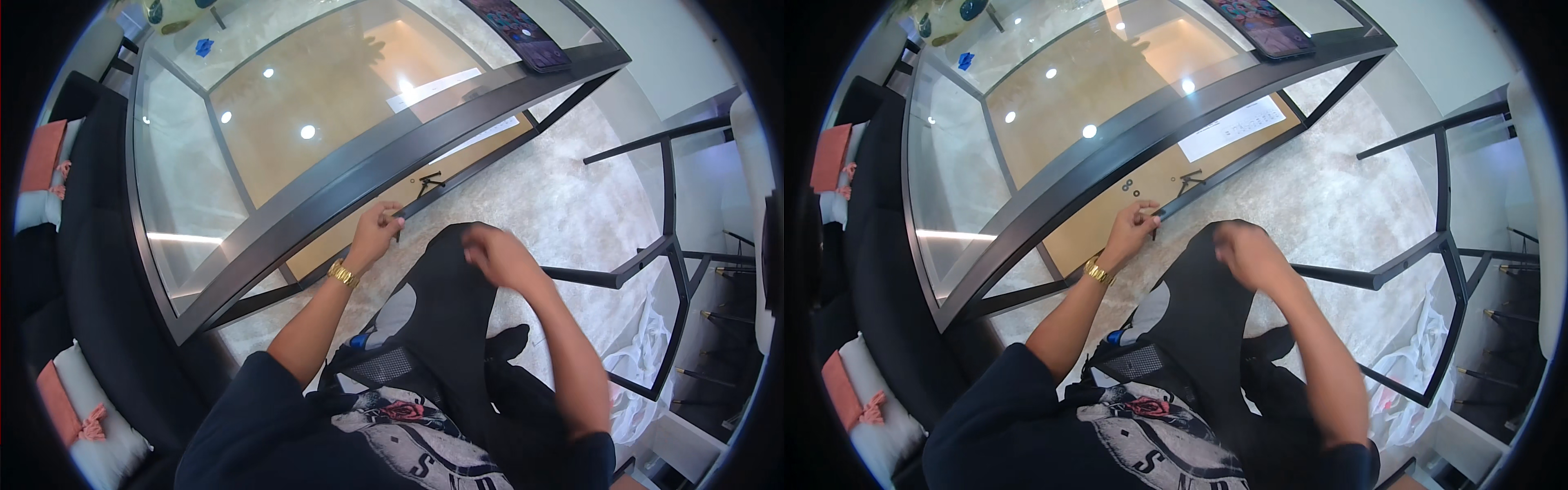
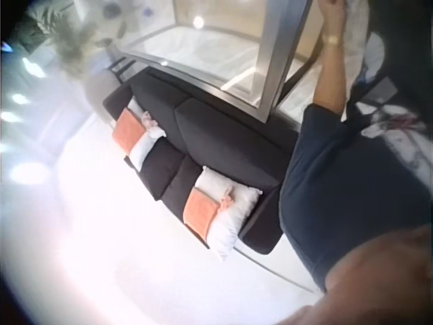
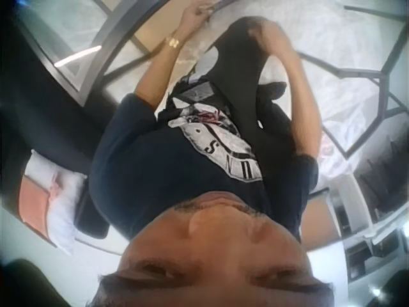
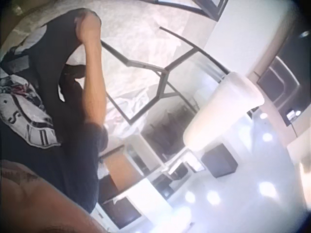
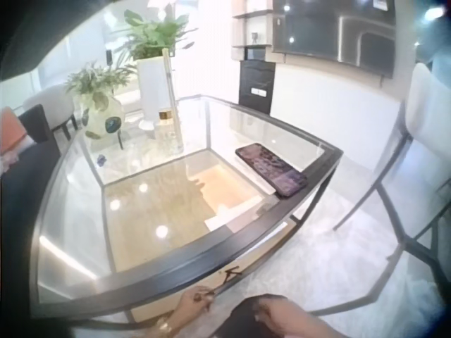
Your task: The person assembles a chair by connecting the metal frame components with screws and then removing the plastic cover from the cushioned seat and placing it on the frame.
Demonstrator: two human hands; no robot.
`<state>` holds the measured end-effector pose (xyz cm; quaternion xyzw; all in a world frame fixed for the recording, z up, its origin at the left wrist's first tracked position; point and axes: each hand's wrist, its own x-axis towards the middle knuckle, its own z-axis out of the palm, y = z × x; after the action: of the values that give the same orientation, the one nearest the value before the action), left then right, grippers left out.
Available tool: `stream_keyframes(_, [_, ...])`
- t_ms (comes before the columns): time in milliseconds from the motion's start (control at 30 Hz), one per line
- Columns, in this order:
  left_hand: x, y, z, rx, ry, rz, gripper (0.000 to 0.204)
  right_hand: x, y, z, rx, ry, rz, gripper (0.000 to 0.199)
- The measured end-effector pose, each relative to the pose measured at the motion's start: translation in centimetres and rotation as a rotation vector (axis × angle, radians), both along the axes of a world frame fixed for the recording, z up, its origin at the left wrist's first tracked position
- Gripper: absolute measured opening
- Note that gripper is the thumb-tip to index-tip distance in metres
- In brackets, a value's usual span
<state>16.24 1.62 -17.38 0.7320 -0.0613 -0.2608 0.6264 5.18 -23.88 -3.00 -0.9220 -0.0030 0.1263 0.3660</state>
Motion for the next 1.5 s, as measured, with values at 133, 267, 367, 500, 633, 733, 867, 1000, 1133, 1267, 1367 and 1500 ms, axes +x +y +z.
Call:
stream_keyframes(133, [-1.5, 1.8, 0.0, -0.154, 0.261, 0.072, 0.02, 7.9, -0.1, -9.9, 0.01, -0.076, -0.408, 0.023])
stream_keyframes(267, [-2.2, 6.1, -0.8, -0.271, 0.466, 0.219, 0.019, 10.5, 1.4, -14.7, -0.013, -0.204, -0.421, 0.024])
stream_keyframes(367, [-1.6, 6.8, -1.2, -0.31, 0.491, 0.282, 0.021, 13.3, -0.3, -16.8, -0.121, -0.276, -0.357, 0.023])
stream_keyframes(500, [-0.8, 8.0, -2.3, -0.038, 0.343, 0.327, 0.018, 15.1, -0.9, -18.3, -0.264, -0.351, -0.1, 0.017])
stream_keyframes(633, [0.8, 8.9, -3.9, 0.339, 0.1, 0.311, 0.02, 16.0, -1.1, -18.7, -0.306, -0.362, -0.049, 0.013])
stream_keyframes(733, [2.0, 9.3, -5.1, 0.678, -0.208, 0.195, 0.023, 15.7, -1.1, -18.3, -0.279, -0.376, -0.084, 0.013])
stream_keyframes(867, [3.8, 9.3, -6.2, 0.988, -0.576, 0.016, 0.026, 15.2, -1.7, -18.0, -0.112, -0.431, -0.229, 0.011])
stream_keyframes(1000, [5.3, 7.6, -5.9, 1.147, -1.05, -0.058, 0.03, 14.1, 0.2, -14.3, 0.124, -0.293, -0.501, 0.01])
stream_keyframes(1133, [6.8, -2.6, -1.0, 0.721, -0.614, -0.148, 0.034, 13.2, -0.6, -13.6, 0.54, -0.174, -0.715, 0.012])
stream_keyframes(1267, [7.9, -6.0, 0.1, 0.572, -0.545, -0.295, 0.03, 12.3, -0.8, -13.3, 0.78, -0.194, -0.706, 0.013])
stream_keyframes(1367, [9.0, -5.1, -4.8, 0.714, -0.734, -0.231, 0.022, 11.9, 0.0, -12.5, 0.869, -0.193, -0.719, 0.014])
stream_keyframes(1500, [9.7, -5.4, -6.9, 0.705, -0.774, -0.206, 0.014, 10.5, -0.2, -12.7, 0.861, -0.177, -0.763, 0.013])
